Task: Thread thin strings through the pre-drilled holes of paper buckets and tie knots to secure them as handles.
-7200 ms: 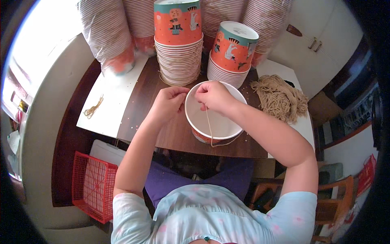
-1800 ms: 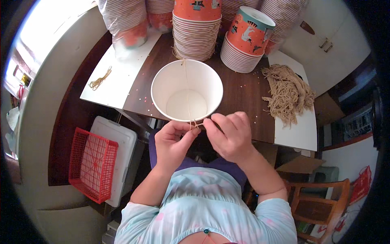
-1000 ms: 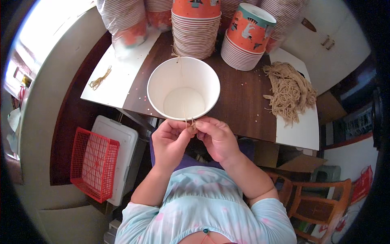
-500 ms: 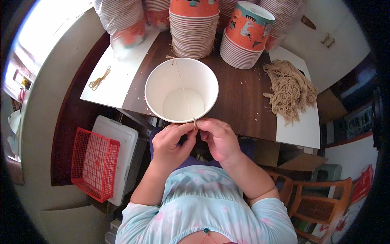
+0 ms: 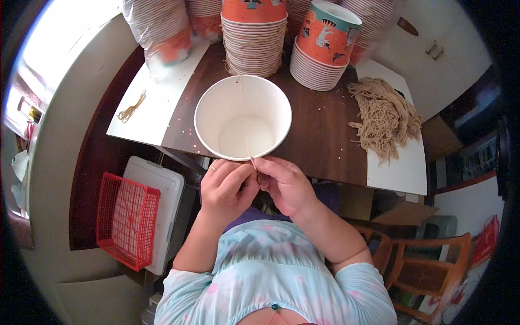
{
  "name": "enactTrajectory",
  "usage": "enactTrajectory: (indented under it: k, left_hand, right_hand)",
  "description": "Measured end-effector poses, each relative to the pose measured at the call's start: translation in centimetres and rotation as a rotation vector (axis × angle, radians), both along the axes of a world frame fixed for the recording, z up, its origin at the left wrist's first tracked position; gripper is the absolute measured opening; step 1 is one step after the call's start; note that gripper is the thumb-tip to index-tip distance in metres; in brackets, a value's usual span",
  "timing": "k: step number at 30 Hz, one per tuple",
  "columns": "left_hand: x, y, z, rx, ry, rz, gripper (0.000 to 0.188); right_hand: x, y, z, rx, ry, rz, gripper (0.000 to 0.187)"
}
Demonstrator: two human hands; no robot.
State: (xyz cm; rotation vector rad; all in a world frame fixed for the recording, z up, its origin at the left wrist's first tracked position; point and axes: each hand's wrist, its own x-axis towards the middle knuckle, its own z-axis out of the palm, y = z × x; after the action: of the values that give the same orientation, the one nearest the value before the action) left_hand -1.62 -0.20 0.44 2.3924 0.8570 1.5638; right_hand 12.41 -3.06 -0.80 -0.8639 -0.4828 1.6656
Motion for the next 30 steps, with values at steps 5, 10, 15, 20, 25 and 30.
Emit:
enactTrajectory:
  k: [5,10,15,20,25,30]
  left_hand:
    - [0.0,-0.5,-0.7,-0.14,-0.216,0.082,0.016]
    - [-0.1,-0.8,0.6,-0.266,-0.208,0.083,0.011]
    - [0.4,-0.8,1.5,-0.355,-0.196,0.06,0.005]
    - [0.2,-0.4,0.9,-0.547,-0.397,-0.052,0.003]
    - [0.7,-0.6,2.0,-0.383,-0.28,-0.098,0.004]
    - [0.8,-0.7,1.9,-0.254,-0.235,-0.096,0.007]
  right_hand:
    - [0.9,0.3,-0.4,-0.019,0.107,0.035,0.015]
    - [2.5,0.7,2.1,0.185,-0.398,0.195,0.022]
    - [3.5,1.5,1.9,0.258,-0.601,0.262,0.024]
    - [3.3,0.3,3.2,0.241,-0.745,0.195,0.028]
    - [2.0,-1.3,3.9,0.939,-1.595,-0.551,0.034]
    - [1.5,0.6,2.3,1.138,-1.376,-0.522,0.025]
